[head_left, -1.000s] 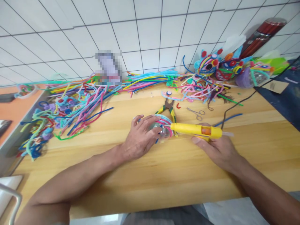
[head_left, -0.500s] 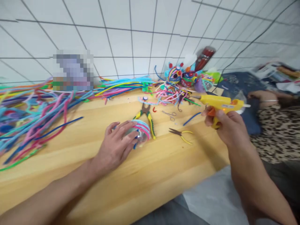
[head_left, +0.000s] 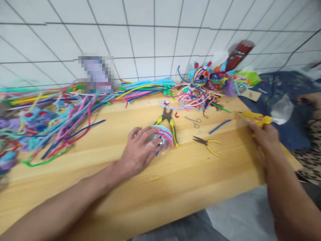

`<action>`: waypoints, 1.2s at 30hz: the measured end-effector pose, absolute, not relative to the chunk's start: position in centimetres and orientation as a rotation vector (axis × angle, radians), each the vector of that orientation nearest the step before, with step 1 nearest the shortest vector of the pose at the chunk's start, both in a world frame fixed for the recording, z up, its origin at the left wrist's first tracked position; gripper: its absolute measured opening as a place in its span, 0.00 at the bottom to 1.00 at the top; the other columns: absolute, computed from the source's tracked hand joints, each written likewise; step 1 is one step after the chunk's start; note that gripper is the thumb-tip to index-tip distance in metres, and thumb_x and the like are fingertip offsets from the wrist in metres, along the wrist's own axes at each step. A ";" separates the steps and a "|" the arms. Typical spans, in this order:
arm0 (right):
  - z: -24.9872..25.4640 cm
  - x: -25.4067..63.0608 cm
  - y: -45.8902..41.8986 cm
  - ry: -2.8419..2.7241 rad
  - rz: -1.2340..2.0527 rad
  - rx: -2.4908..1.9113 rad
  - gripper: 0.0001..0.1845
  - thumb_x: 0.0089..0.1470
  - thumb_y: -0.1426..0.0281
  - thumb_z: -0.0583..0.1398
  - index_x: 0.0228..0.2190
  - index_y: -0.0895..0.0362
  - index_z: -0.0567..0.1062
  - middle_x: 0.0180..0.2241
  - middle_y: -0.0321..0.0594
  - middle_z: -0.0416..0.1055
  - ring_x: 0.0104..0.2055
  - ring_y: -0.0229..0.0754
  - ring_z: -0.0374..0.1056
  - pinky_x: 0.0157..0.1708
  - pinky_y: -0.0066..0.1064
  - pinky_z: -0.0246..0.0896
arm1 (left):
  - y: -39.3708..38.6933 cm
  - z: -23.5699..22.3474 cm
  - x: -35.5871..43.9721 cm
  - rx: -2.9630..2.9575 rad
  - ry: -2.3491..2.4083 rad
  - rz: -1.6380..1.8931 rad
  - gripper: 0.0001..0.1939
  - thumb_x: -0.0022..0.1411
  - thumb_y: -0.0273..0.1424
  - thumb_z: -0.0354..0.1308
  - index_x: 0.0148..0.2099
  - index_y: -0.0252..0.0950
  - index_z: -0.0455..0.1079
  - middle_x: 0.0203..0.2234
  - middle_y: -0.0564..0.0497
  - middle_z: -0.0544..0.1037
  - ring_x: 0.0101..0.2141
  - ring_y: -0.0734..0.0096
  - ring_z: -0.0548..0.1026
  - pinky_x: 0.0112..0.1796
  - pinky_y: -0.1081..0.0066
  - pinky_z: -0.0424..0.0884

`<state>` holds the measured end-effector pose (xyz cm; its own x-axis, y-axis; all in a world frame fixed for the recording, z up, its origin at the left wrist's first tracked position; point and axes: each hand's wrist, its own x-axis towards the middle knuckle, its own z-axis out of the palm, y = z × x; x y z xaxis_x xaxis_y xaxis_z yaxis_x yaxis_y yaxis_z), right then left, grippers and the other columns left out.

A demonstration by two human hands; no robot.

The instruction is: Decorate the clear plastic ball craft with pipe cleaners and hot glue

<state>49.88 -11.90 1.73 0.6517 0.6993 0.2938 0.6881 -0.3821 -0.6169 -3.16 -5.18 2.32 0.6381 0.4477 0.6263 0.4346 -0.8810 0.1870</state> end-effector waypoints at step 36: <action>2.7 32.7 -4.5 -1.965 0.113 -2.189 0.14 0.65 0.66 0.60 0.44 0.60 0.82 0.50 0.54 0.81 0.55 0.52 0.73 0.58 0.39 0.63 | -4.7 0.7 -2.6 2.881 0.770 1.221 0.09 0.74 0.31 0.55 0.53 0.39 0.73 0.57 0.41 0.80 0.58 0.54 0.76 0.59 0.49 0.62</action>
